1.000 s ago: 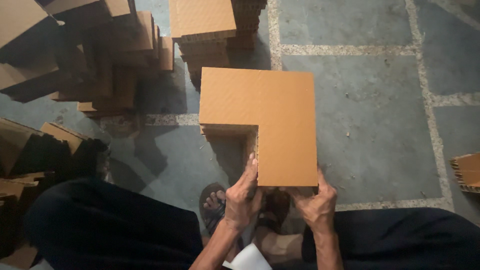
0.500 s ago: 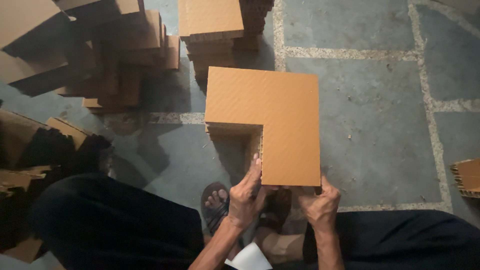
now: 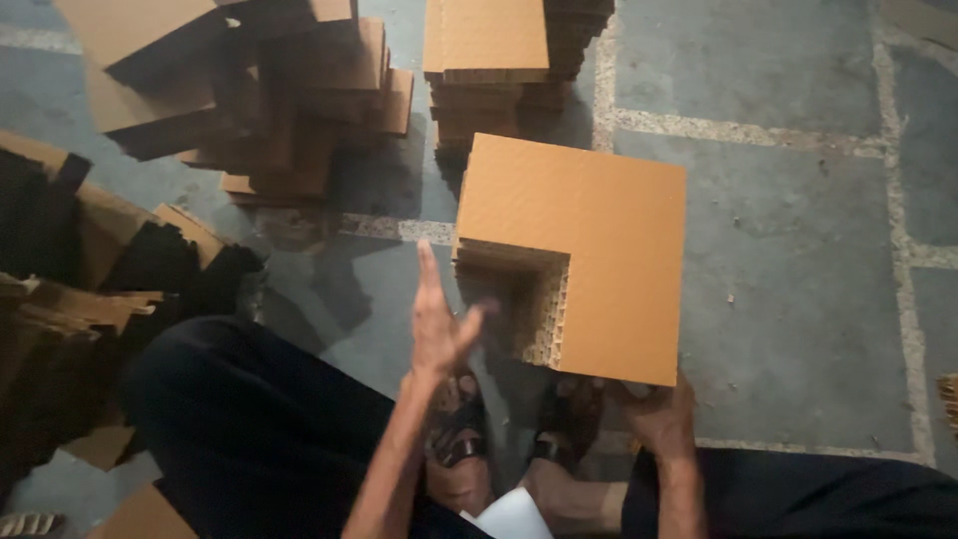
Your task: The person sits on the floor and uses a yellow utility knife to cut rectangular cardboard sheets into L-shaped pieces. They repeatedly score and snap the cardboard, then stack the finished pieces into a pile.
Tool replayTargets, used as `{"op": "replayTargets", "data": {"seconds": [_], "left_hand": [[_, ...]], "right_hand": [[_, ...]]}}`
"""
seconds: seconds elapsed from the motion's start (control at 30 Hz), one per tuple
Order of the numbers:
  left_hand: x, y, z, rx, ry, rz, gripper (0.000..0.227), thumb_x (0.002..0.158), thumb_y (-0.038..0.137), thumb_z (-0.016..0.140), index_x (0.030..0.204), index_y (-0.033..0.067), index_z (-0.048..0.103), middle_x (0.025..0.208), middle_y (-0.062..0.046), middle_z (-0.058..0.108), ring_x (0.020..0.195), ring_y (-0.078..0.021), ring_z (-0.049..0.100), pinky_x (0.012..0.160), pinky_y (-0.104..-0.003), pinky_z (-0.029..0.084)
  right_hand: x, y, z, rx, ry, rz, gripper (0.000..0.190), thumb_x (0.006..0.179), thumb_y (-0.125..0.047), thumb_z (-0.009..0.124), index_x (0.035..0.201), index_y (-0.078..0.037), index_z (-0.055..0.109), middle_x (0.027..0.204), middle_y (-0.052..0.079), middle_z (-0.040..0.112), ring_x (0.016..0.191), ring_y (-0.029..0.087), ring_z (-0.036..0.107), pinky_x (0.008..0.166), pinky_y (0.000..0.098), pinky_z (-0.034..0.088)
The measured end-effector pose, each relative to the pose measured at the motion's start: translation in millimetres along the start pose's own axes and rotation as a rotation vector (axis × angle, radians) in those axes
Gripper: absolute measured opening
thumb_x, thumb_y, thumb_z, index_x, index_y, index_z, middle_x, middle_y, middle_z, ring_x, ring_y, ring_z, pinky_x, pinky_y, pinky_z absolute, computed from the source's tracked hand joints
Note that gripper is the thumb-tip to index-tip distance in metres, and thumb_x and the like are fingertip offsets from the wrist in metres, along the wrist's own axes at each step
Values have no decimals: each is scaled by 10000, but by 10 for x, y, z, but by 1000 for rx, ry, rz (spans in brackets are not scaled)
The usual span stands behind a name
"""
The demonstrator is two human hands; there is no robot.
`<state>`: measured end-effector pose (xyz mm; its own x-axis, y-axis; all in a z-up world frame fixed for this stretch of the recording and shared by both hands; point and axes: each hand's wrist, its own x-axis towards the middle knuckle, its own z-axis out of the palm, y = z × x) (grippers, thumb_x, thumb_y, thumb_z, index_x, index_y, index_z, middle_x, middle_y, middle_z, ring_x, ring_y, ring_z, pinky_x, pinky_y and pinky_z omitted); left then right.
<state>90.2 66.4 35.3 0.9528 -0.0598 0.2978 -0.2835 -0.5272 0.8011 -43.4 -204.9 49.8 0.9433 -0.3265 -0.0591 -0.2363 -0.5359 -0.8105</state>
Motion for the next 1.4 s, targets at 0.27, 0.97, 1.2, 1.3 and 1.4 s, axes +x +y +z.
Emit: {"op": "replayTargets", "data": {"seconds": [0.27, 0.97, 1.2, 1.3, 1.4], "left_hand": [[301, -625, 128, -181, -246, -181, 667, 882, -79, 519, 1542, -28, 442, 1382, -283, 607, 1304, -338, 608, 1089, -362, 485], [889, -2381, 1735, -838, -367, -1092, 758, 1020, 625, 306, 1329, 27, 654, 1173, -142, 741, 1000, -231, 743, 844, -388, 615], [702, -2383, 1786, -924, -328, -1070, 743, 1031, 607, 311, 1346, 24, 647, 1187, -154, 742, 997, -223, 746, 852, -355, 618], [595, -2166, 1524, -910, -289, -1003, 693, 1033, 585, 373, 1411, 45, 586, 1298, -128, 699, 1090, -196, 709, 923, -354, 599], [449, -1995, 1207, -1181, -311, -1021, 736, 1013, 609, 292, 1443, 74, 556, 1358, -73, 682, 1136, -173, 720, 958, -330, 594]], "right_hand": [[242, 680, -121, -169, -128, 93, 329, 844, -89, 728, 1168, -31, 708, 1057, 123, 777, 952, 237, 731, 787, 360, 573], [1103, -23, 390, 970, 95, 311, 446, 908, -266, 606, 1291, -38, 607, 1191, 111, 697, 1041, 244, 696, 883, 394, 512], [967, -21, 380, 967, 94, 331, 494, 905, -320, 577, 1318, -50, 578, 1236, 107, 672, 1076, 240, 688, 921, 407, 494], [1000, -64, 419, 973, 88, 326, 514, 904, -344, 565, 1330, -56, 566, 1255, 105, 662, 1091, 238, 685, 938, 413, 486], [1011, -78, 476, 979, 84, 328, 535, 903, -367, 552, 1342, -61, 553, 1274, 103, 652, 1105, 236, 682, 954, 419, 478]]}}
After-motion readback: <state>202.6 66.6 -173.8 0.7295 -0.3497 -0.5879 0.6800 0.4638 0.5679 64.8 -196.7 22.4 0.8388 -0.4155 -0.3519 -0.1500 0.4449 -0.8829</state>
